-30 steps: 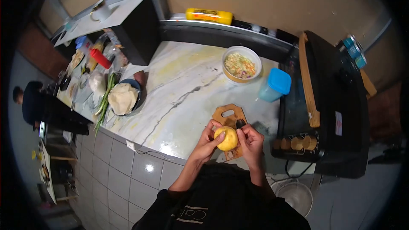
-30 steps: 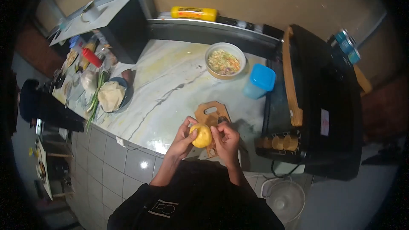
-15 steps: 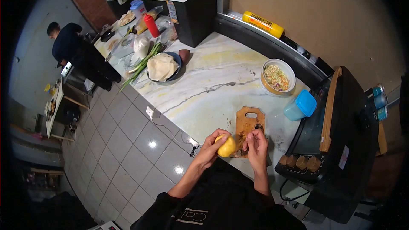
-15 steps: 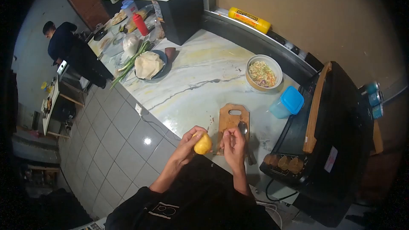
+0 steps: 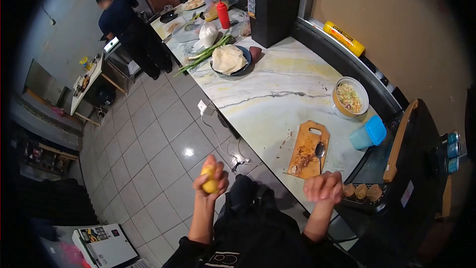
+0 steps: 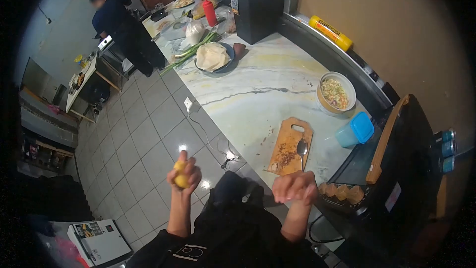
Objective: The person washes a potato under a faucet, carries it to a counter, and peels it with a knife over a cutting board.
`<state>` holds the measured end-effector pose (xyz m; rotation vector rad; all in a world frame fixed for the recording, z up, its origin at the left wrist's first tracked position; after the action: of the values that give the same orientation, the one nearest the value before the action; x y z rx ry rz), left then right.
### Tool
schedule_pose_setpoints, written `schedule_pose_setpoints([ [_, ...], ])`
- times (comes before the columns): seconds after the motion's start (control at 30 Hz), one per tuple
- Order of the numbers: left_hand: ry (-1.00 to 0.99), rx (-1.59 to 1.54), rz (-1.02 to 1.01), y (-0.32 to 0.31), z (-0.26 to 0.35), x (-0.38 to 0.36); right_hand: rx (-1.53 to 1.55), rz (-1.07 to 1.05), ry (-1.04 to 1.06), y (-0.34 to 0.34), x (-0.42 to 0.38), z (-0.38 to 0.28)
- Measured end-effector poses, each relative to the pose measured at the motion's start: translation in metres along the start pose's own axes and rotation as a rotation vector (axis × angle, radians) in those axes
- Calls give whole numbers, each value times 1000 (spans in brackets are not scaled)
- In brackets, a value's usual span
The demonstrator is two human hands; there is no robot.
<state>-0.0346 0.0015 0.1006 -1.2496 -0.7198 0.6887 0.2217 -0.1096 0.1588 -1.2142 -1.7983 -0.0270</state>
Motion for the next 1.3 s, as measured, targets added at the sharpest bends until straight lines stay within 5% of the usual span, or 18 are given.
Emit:
schedule_pose_setpoints([
  [0.03,51,-130,-169,-1,4,-3,178,46,92,4,-4,9],
  [0.13,228,-191,-458,29,6,-13,-435,346,-522,44,-52,134],
  [0.17,321,-12,-306,54,3,-14,-647,439,-715,55,-66,154],
  [0.2,276,507,260,82,10,-23,-956,192,-737,39,-67,161],
  [0.27,269,1631,154,72,10,-3,-1551,-323,-739,9,-78,179],
  [0.37,243,1250,131,87,22,-3,-1165,266,-867,-2,-58,178],
  [0.53,235,1234,197,94,103,-6,-1205,445,-1052,3,-51,267],
  [0.67,329,1089,272,118,184,-16,-1098,303,-1055,-32,-10,354],
  [0.9,515,908,382,153,285,-15,-1009,364,-1057,-69,23,438],
  [1.07,486,825,427,179,335,21,-1119,403,-1064,-37,61,465],
  [1.3,459,821,460,197,434,122,-1189,603,-779,63,208,513],
])
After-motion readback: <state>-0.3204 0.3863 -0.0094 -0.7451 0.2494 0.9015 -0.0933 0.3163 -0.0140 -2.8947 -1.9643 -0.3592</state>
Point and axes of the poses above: each hand's wrist, its own x-axis towards the middle knuckle, its own y-axis out of the back of the hand, z = x × y, the point moved 7 cm from there along x, towards the middle knuckle, and after that the axes turned 10 degrees about -x, right-handed, at the moved point
